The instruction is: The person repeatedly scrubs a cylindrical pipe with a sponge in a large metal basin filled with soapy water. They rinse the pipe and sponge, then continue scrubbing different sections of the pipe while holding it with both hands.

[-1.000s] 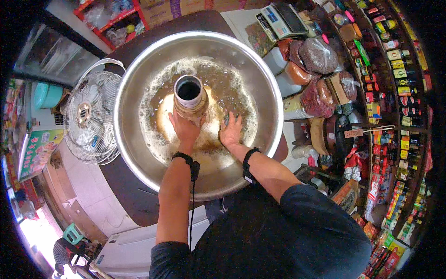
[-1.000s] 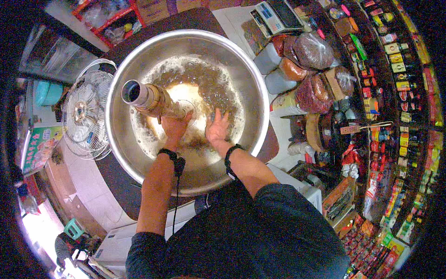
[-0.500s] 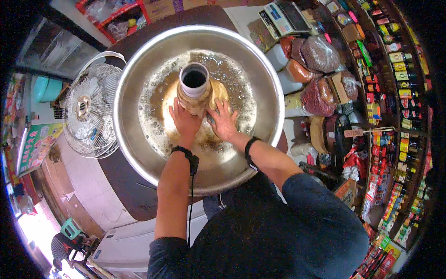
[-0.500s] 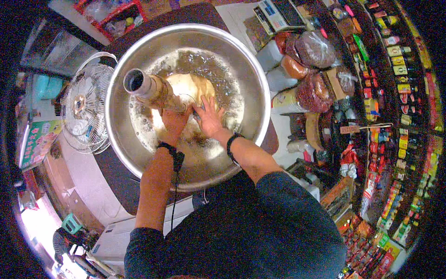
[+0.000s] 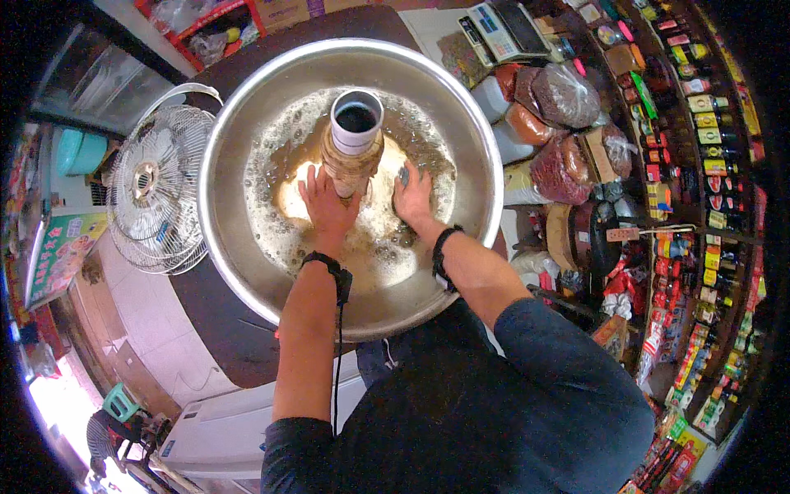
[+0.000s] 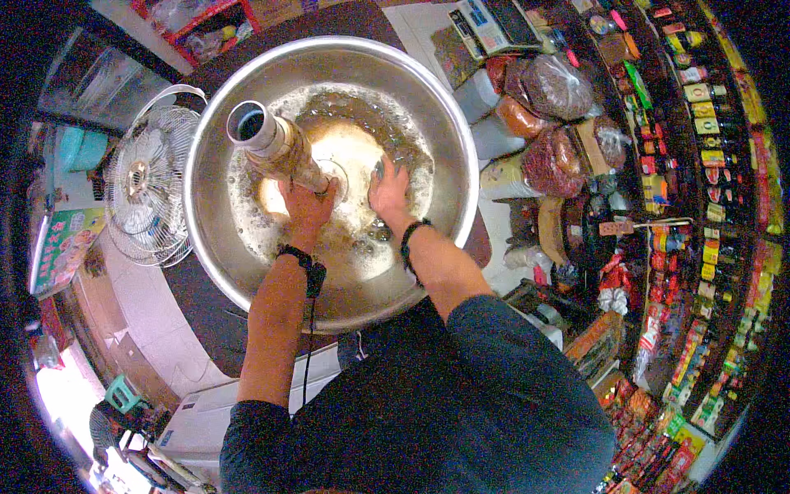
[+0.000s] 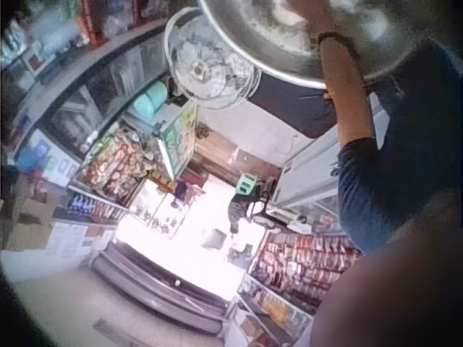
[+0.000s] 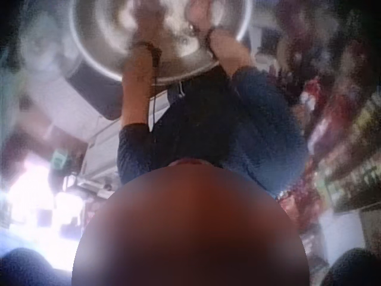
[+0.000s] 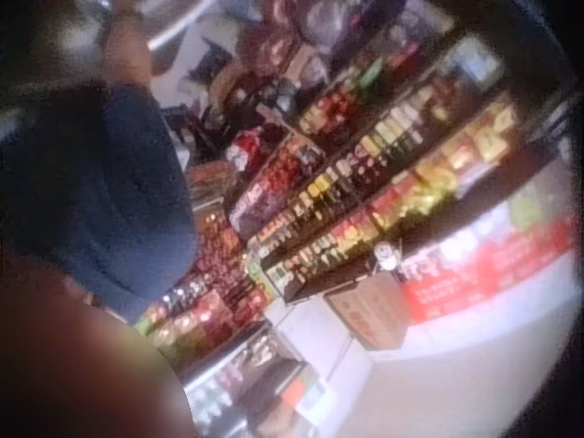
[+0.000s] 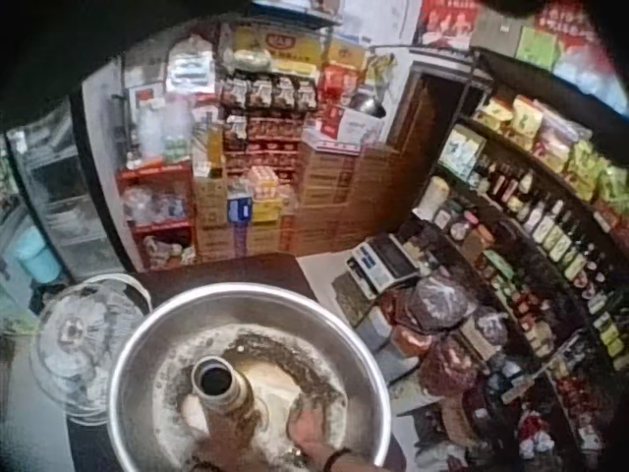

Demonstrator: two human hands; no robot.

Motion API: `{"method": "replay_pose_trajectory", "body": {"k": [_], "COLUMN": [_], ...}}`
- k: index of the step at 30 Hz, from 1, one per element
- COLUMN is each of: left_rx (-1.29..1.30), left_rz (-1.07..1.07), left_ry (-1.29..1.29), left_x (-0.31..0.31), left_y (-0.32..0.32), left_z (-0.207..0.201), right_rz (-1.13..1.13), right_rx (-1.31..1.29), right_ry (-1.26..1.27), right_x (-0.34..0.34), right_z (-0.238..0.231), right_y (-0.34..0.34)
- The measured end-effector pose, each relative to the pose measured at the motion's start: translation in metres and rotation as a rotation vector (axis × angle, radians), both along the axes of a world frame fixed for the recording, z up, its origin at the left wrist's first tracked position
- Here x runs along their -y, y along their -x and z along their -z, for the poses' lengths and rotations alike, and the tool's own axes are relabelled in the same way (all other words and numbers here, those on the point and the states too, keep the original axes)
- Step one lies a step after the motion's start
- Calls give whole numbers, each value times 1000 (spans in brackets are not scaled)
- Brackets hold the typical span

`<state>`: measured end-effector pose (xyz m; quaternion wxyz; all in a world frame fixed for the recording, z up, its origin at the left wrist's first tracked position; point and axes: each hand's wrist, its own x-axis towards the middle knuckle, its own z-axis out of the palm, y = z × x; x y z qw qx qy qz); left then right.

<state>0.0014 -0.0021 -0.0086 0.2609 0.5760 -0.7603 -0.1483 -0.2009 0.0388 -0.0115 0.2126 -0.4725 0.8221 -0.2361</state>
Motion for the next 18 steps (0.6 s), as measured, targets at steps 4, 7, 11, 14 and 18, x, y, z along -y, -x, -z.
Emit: {"method": "replay_pose_trajectory", "body": {"k": [4, 7, 11, 14, 18], "left_rx": [19, -21, -59, -69, -337], "left_rz": [-24, -50, -68, -90, -212], "left_ry": [79, 102, 171, -159, -77], "left_x": [0, -1, 1, 1, -12], "left_y": [3, 3, 5, 12, 28], "left_z": [-6, -1, 14, 26, 25], "right_rz": [341, 358, 192, 31, -219], "right_rx": [50, 87, -60, -141, -62], "right_ry": [-88, -158, -164, -140, -182], "right_x": [-41, -28, 19, 58, 112], "right_z": [8, 6, -3, -10, -15], "right_y": [-49, -52, -24, -8, 2]}}
